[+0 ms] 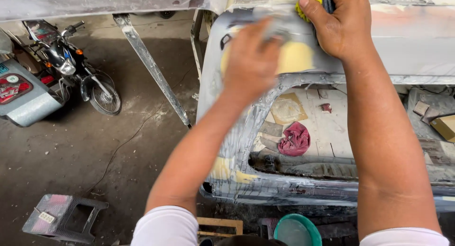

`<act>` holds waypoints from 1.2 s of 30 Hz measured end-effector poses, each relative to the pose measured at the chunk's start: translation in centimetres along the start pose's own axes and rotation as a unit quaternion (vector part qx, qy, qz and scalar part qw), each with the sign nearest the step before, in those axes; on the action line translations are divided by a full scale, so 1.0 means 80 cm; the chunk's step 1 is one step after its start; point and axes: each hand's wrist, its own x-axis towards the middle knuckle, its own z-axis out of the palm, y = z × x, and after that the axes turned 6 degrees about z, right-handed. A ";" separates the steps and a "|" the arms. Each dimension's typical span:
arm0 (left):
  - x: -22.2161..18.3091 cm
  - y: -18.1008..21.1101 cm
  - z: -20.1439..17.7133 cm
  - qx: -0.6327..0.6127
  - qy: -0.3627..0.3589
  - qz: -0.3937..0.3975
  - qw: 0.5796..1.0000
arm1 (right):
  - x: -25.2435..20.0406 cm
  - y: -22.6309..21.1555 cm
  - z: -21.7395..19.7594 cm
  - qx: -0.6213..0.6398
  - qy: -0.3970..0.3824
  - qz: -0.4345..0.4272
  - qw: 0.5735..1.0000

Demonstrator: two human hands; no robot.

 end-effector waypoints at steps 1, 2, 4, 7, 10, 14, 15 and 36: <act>-0.009 -0.017 -0.012 0.026 0.029 -0.011 0.999 | -0.001 0.001 -0.001 -0.022 0.001 -0.014 1.000; -0.017 -0.034 -0.024 0.052 0.059 -0.021 0.997 | -0.001 0.001 -0.002 -0.044 0.002 -0.029 0.999; -0.011 -0.026 -0.027 0.073 0.074 -0.072 0.992 | 0.002 -0.007 0.001 -0.040 -0.004 0.001 0.999; 0.004 0.003 0.002 0.093 0.062 -0.074 0.991 | 0.003 -0.013 0.004 -0.051 -0.016 0.056 0.997; 0.012 0.006 0.004 0.068 0.037 -0.019 0.997 | -0.002 0.006 0.008 -0.056 0.005 0.026 0.998; -0.032 -0.056 -0.025 0.084 0.088 -0.078 0.990 | -0.007 0.020 0.011 -0.013 0.001 0.049 0.999; -0.032 -0.047 -0.023 0.085 0.089 -0.080 0.989 | -0.005 0.015 0.013 -0.012 -0.001 0.048 0.999; -0.188 -0.026 -0.037 0.001 0.006 0.046 0.999 | -0.012 -0.051 0.041 -0.094 0.042 -0.052 0.993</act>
